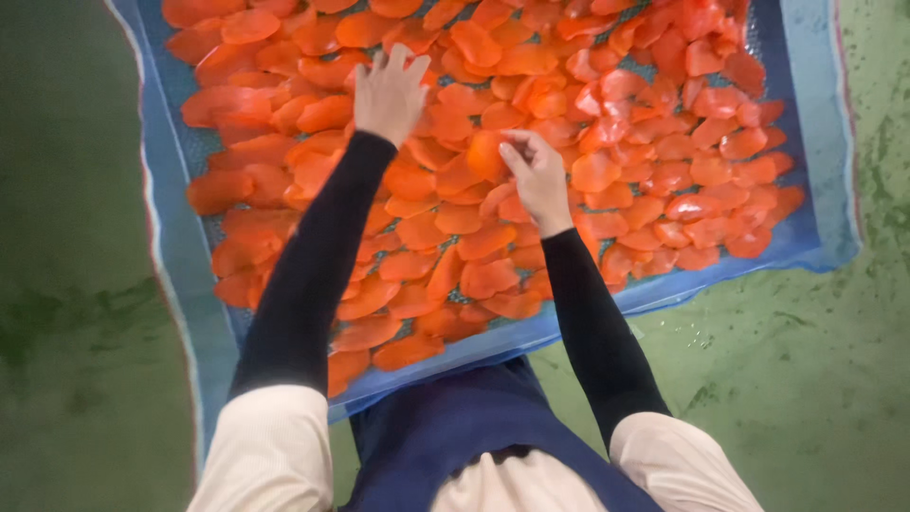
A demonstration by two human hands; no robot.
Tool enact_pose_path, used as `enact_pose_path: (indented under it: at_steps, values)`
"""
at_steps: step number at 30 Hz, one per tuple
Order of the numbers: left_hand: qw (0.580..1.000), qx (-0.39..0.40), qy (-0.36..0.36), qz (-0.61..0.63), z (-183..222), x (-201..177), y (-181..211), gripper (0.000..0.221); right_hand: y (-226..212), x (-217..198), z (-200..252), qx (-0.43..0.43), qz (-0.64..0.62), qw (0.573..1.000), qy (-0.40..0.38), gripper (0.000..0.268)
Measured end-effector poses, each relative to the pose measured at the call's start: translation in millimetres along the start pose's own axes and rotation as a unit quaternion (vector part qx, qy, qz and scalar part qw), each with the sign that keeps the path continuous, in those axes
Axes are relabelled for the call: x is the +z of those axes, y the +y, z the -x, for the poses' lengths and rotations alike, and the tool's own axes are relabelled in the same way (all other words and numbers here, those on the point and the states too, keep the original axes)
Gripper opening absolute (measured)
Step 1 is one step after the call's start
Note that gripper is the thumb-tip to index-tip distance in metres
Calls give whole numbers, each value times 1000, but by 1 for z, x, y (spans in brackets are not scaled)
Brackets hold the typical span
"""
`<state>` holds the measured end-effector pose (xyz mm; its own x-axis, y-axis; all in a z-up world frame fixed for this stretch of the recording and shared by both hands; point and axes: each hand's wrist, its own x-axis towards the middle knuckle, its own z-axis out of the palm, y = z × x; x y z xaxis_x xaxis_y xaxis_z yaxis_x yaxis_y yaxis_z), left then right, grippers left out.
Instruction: The person arranges orange slices on a blue mesh tray by hand, picking them from a pile and placing them in neat, overlapping rows until the tray is covered.
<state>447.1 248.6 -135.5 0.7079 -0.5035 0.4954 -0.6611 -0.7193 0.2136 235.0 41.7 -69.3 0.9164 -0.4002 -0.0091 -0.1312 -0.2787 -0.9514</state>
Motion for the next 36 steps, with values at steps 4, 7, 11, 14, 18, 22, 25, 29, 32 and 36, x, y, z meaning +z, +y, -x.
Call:
enact_pose_path:
  at_steps: [4,7,11,14,18,22,25,29,32,36]
  values:
    - [982,1,-180,-53,-35,23,-5,22,-21,-11,-68,-90,-1,996,8,18]
    - [968,-8,-215,-127,-35,65,-7,18,-25,7,-145,-179,-21,984,11,18]
    - [977,16,-93,-193,-31,69,-3,19,15,33,-221,-184,163,968,-40,51]
    - [989,26,-22,-143,-24,37,1,18,61,31,-219,-263,411,868,-91,64]
    - [985,1,22,-170,-15,6,10,34,52,9,-215,-279,317,900,-109,20]
    - [983,-176,44,2,-12,-23,20,35,44,-9,-212,-286,215,929,-98,16]
    - [958,-215,151,115,-18,-55,25,39,68,-3,-224,-312,255,906,-133,13]
    - [881,-248,262,306,-8,-93,33,38,71,9,-233,-361,388,835,-147,38]
    - [885,-392,105,228,29,-50,-10,24,67,2,-239,-361,378,838,-159,30]
    - [916,-379,62,114,50,-24,-19,33,54,-14,-245,-353,249,891,-136,16]
